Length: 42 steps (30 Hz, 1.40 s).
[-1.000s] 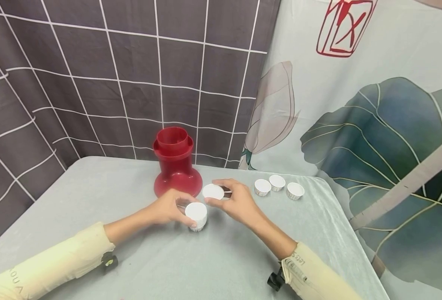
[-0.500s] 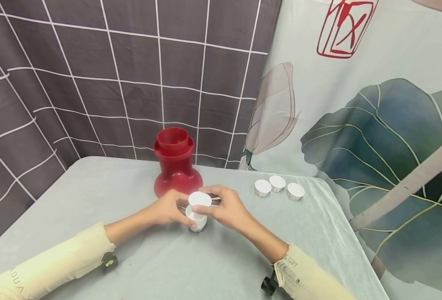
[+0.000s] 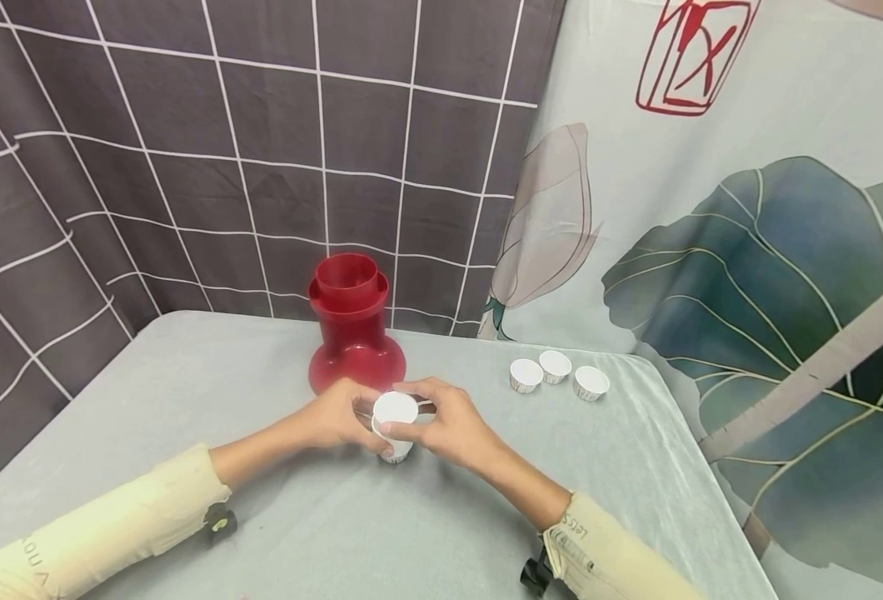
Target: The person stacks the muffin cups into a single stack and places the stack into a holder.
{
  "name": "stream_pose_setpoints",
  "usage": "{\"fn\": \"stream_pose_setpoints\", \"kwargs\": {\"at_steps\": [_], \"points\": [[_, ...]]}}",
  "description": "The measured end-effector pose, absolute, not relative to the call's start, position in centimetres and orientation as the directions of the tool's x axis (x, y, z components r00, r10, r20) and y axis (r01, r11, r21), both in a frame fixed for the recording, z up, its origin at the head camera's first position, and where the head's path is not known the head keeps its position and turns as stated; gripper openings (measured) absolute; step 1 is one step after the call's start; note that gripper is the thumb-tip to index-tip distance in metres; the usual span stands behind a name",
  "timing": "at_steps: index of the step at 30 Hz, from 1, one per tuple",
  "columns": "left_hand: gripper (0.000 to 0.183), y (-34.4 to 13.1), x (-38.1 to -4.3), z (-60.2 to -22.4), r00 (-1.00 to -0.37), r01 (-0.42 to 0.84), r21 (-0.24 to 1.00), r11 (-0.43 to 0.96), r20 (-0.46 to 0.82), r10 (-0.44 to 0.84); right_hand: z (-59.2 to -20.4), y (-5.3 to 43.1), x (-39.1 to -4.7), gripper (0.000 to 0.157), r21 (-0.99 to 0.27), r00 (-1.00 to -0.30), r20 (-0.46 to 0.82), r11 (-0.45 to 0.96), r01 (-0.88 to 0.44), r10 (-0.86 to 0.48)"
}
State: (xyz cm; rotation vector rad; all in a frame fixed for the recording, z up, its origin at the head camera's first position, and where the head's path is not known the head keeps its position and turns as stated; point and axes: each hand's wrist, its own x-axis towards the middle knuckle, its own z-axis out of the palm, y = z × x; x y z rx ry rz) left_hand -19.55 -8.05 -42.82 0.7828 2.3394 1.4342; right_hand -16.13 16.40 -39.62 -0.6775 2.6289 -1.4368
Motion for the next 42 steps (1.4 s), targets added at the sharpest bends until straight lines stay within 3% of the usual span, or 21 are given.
{"fn": "stream_pose_setpoints", "kwargs": {"at_steps": [8, 19, 26, 42], "points": [[0.036, -8.1, -19.5, -43.0, -0.808, 0.275, 0.899, 0.341, 0.025, 0.588, -40.2, 16.6, -15.9, 0.061, -0.825, -0.889, 0.132, 0.449, -0.344, -0.439], [0.043, -8.1, -19.6, -43.0, -0.804, 0.269, 0.904, 0.333, 0.021, 0.594, -40.3, 16.5, -16.0, 0.043, -0.821, -0.895, 0.133, 0.459, -0.339, -0.425], [0.045, -8.3, -19.6, -43.0, -0.808, 0.256, 0.904, 0.342, 0.006, 0.589, -40.1, 16.2, -16.2, 0.045, -0.769, -0.886, 0.143, 0.514, -0.380, -0.441], [0.046, -8.3, -19.4, -42.7, -0.808, 0.249, 0.907, 0.341, 0.000, 0.589, -39.3, 15.6, -16.3, 0.045, -0.757, -0.912, 0.077, 0.572, -0.316, -0.403]]}}
